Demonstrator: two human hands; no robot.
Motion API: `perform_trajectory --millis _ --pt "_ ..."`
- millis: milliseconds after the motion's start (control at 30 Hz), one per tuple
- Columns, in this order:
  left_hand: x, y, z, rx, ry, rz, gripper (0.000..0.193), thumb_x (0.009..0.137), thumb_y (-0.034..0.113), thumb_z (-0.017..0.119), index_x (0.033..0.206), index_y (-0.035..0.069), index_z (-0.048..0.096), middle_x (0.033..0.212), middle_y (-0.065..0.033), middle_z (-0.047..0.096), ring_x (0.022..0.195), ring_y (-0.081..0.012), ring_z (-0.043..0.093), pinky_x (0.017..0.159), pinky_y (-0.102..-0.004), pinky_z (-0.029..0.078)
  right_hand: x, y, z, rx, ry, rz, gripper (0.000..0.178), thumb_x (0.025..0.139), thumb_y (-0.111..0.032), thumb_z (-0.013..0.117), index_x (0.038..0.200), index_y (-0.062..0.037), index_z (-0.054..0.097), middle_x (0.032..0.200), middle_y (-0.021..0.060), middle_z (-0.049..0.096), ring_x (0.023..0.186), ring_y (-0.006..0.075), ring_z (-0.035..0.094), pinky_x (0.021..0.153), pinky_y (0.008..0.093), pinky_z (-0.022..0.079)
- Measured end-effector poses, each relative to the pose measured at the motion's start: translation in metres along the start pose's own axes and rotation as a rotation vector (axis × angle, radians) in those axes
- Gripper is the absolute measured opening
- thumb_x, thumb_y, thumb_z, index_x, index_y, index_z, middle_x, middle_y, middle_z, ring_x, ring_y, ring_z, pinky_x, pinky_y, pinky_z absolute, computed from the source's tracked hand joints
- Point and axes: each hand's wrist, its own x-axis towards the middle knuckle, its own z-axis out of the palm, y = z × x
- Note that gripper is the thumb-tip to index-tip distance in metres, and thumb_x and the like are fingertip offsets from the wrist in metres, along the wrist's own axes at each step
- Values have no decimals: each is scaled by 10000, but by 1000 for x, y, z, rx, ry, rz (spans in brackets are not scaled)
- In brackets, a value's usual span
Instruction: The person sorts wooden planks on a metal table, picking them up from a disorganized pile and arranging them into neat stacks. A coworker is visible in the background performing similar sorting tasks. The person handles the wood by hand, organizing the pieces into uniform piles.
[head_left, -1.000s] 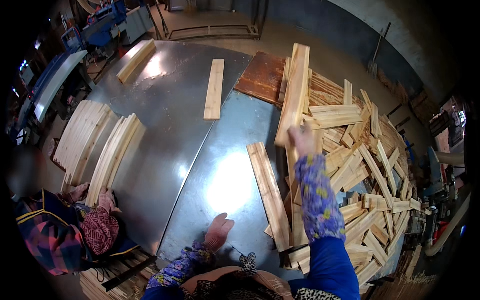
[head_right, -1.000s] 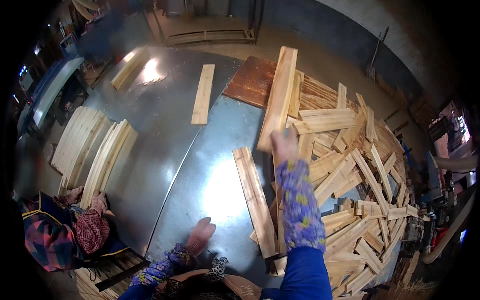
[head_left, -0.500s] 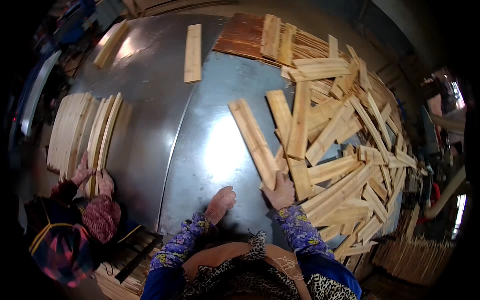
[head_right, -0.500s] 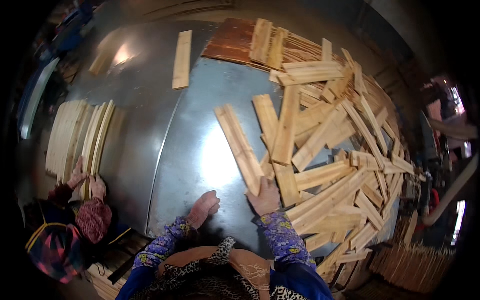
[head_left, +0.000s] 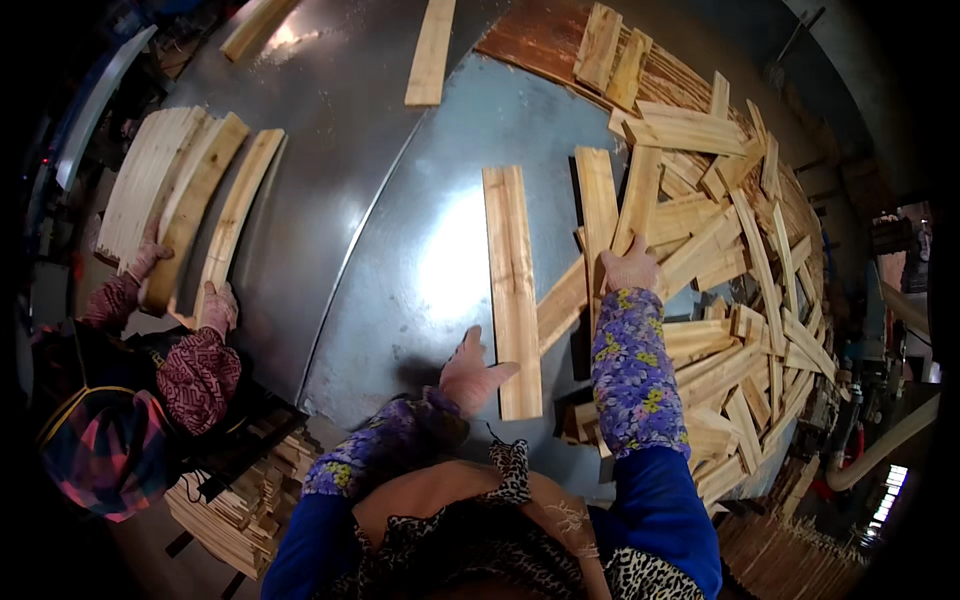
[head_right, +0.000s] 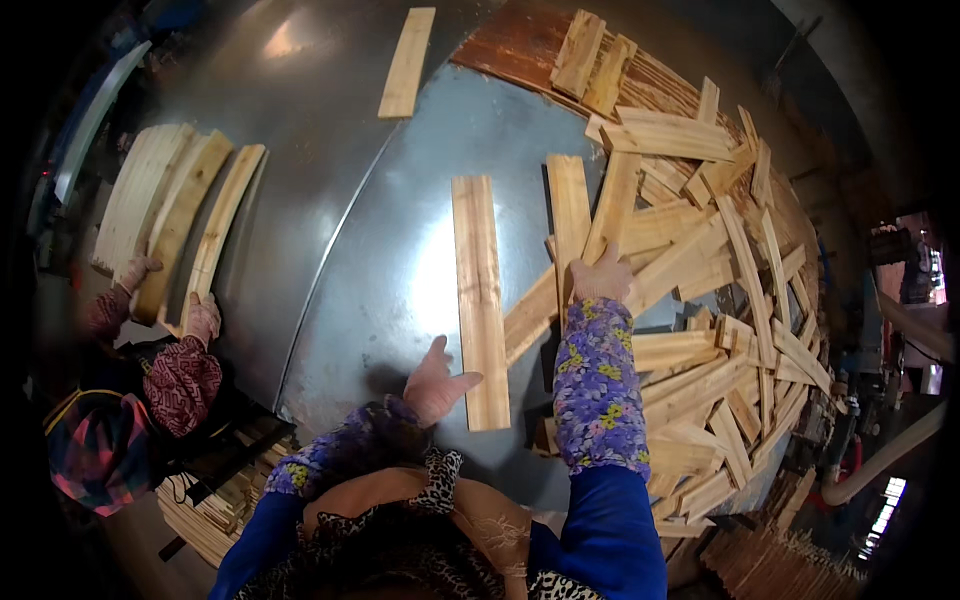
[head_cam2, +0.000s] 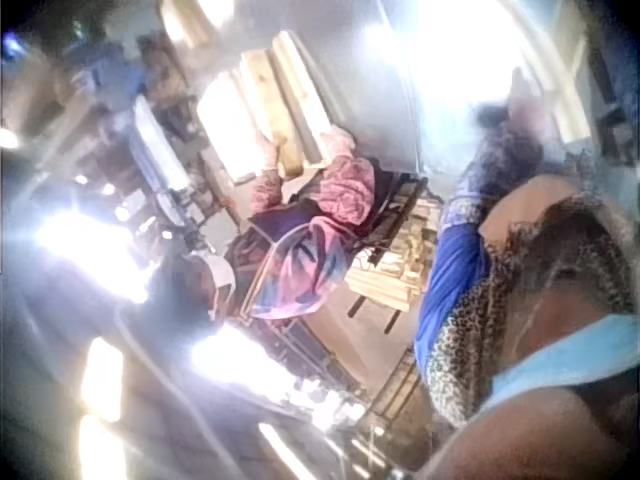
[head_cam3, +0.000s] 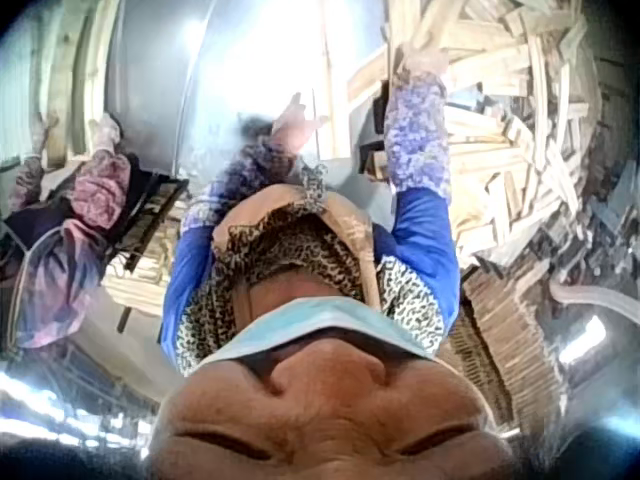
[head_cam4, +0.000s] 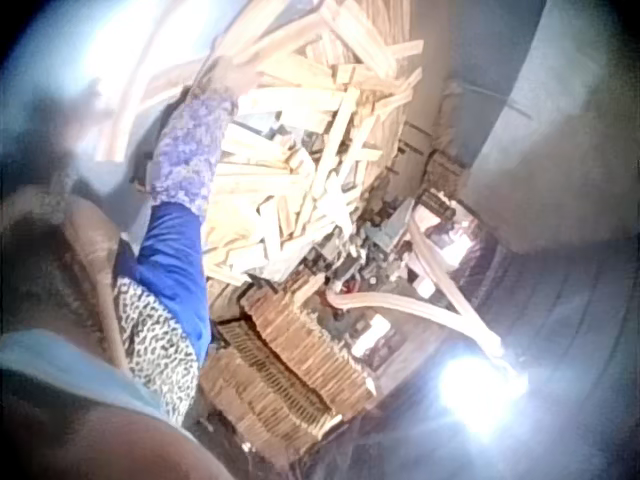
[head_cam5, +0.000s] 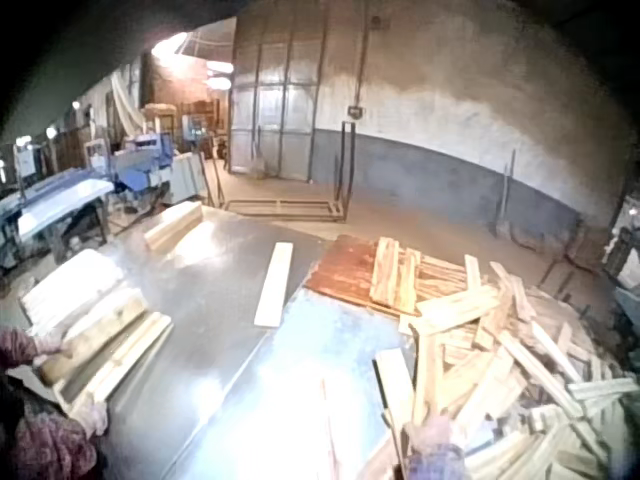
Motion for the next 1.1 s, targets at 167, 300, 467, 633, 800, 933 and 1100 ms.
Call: perform_trajectory --millis 167,300,467,633,800,933,1100 --pt "-38 36 37 871 -144 413 1114 837 769 774 1702 148 446 1813 -289 211 1670 -486 157 1319 -636 132 -54 92 -10 1486 -655 179 760 838 -247 690 1531 30 546 1314 239 728 1154 349 745 1012 478 616" --pt "-34 12 60 981 -101 468 910 865 721 764 1638 293 544 1816 -261 233 1654 -495 193 1295 -646 178 -147 83 -50 1763 -755 87 902 785 -86 590 1664 34 427 1383 196 712 1226 333 734 1081 433 608" --pt "-20 6 46 923 100 474 737 868 410 792 1539 160 623 1773 -260 304 1593 -497 292 1253 -622 301 -175 78 -56 1425 -387 93 901 771 -93 569 1650 62 449 1394 165 709 1158 284 734 1020 390 606" --pt "-23 -15 -11 98 -43 361 796 856 190 735 1605 33 515 1635 -272 469 1479 -379 482 1229 -481 423 -232 64 7 1085 -345 -51 692 938 -81 617 1618 -20 503 1260 155 756 1072 244 760 871 357 644" --pt "-32 8 -53 -446 -371 -99 668 939 107 692 1554 -88 520 1319 -167 738 1170 -290 720 1061 -402 572 -276 29 50 723 -454 -738 512 982 -229 686 1453 -47 604 1329 246 693 1315 420 634 1136 489 496" --pt "-20 -46 -56 -652 -191 -115 590 970 91 677 1528 -73 576 1356 -181 729 1214 -302 714 1060 -414 574 -175 34 32 78 69 -368 611 865 -388 813 1350 -69 623 1075 231 708 1093 463 666 996 543 510" --pt "-37 -33 -83 -887 -251 -235 561 1104 432 592 1409 -32 669 1188 -155 779 991 -273 757 863 -406 637 -128 57 40 150 -55 -292 862 796 -470 886 1465 -50 541 1154 321 732 1099 502 715 933 603 569"
